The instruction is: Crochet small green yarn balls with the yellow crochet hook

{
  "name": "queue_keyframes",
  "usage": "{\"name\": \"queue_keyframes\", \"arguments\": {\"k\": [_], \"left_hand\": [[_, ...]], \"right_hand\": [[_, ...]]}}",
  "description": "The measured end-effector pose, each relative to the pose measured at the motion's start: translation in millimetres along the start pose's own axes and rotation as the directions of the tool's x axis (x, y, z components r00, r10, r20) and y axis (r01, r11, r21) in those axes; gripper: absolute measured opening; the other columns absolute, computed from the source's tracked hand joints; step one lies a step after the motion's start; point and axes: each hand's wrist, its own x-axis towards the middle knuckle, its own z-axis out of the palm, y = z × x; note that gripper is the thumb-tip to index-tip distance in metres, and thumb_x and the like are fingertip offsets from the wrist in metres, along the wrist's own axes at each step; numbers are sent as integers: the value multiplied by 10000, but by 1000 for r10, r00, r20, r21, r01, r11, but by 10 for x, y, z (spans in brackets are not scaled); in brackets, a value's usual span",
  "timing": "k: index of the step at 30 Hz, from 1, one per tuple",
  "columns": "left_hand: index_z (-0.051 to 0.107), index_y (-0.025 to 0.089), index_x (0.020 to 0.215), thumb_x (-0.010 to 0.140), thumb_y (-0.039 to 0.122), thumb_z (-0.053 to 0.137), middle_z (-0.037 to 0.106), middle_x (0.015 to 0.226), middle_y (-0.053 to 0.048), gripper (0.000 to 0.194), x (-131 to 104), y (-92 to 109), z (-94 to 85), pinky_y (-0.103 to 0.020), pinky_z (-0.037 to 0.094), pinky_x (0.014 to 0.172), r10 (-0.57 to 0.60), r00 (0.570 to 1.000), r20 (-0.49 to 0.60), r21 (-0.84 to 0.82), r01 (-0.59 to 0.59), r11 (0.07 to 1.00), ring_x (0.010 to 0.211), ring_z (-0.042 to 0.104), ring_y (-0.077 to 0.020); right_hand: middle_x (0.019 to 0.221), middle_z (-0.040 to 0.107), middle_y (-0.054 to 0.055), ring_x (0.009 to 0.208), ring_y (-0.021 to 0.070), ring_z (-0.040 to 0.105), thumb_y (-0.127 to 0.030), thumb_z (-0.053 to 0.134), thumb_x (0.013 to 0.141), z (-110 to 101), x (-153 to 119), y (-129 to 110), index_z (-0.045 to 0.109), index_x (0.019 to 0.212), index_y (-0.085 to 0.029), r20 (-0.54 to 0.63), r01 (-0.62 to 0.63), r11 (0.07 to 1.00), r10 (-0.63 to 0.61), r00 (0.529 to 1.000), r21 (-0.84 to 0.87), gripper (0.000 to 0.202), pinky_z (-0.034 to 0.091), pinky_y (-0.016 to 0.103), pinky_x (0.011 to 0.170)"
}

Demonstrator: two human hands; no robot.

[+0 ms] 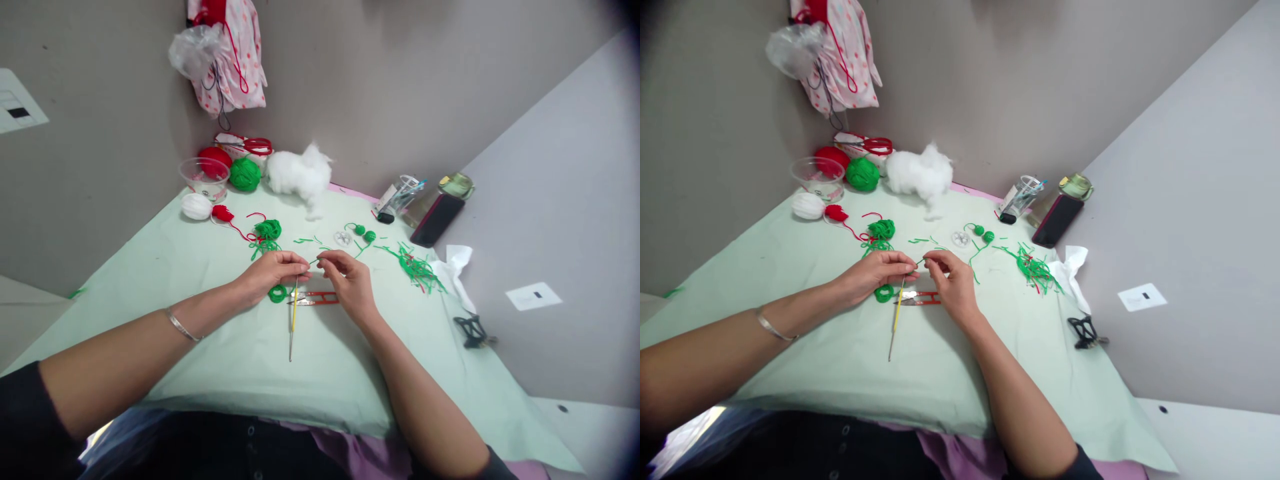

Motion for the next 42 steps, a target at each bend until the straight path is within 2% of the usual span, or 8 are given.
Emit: {"name": "queue_keyframes", "arguments": {"k": [4, 7, 14, 19, 24, 29, 36, 42], "left_hand": [[783, 153, 823, 634, 386, 973, 777, 916, -46, 355, -6, -2, -2, -391, 554, 1027, 4, 1000, 9, -5, -4, 1000, 912, 778, -214], [777, 155, 821, 635, 386, 974, 775, 907, -42, 356, -4, -5, -6, -395, 555, 1027, 6, 1000, 11, -5, -6, 1000, 900, 779, -209], [763, 168, 806, 598, 383, 987, 780, 852, -35, 374, 9, -12, -20, -408, 556, 1024, 9, 1000, 5, 22, -9, 1000, 882, 780, -214], [775, 178, 778, 621, 449, 964, 779, 836, -34, 366, -5, -7, 2, -380, 568, 990, 36, 999, 5, 79, -37, 996, 884, 769, -209], [806, 173, 753, 711, 545, 885, 791, 862, -63, 383, -18, -7, 20, -358, 560, 979, 72, 997, -3, 153, -71, 986, 906, 743, -210], [804, 184, 783, 698, 474, 898, 799, 864, -69, 317, 8, -1, -29, -367, 560, 946, 72, 997, -31, 165, -66, 984, 893, 739, -219], [727, 189, 766, 657, 310, 908, 770, 799, -36, 243, -1, 13, 20, -337, 578, 840, 93, 994, -48, 193, -82, 978, 819, 735, -189], [692, 197, 791, 696, 338, 869, 765, 792, -28, 245, -26, 25, 53, -348, 571, 853, 118, 993, -13, 220, -112, 969, 836, 744, -200]], "right_hand": [[994, 822, 56, 890, 203, 784, -289, 645, 892, 11, 12, 18, 770, 1036, -227, 29, 13, 1000, -13, 999, -5, 200, 626, 331, 806], [973, 825, 63, 798, 196, 777, -318, 653, 909, 19, 12, 58, 774, 977, -219, 4, 12, 999, -12, 1000, -50, 171, 627, 322, 746], [910, 788, 71, 803, 219, 725, -246, 627, 921, 2, 19, 147, 752, 889, -235, -27, 80, 954, -91, 995, -290, 129, 554, 344, 771], [819, 725, 63, 744, 202, 652, -261, 629, 954, -9, 6, 87, 688, 821, -226, -18, 125, 908, -145, 989, -399, 149, 486, 313, 697], [822, 720, 27, 699, 154, 645, -277, 582, 1006, 70, -82, -55, 688, 907, -231, 123, 241, 902, -210, 970, -359, 153, 500, 263, 668], [846, 708, 39, 744, 167, 647, -208, 534, 1005, 101, -111, -85, 712, 976, -234, 243, 329, 879, -255, 936, -346, 182, 493, 274, 687], [853, 720, 33, 707, 166, 637, -219, 633, 950, 33, -52, -43, 709, 869, -233, 121, 158, 923, -123, 985, -350, 111, 488, 286, 683], [867, 713, 43, 761, 178, 653, -185, 574, 953, 43, -22, -23, 722, 887, -231, 103, 140, 936, -112, 988, -324, 169, 513, 298, 724]]}}
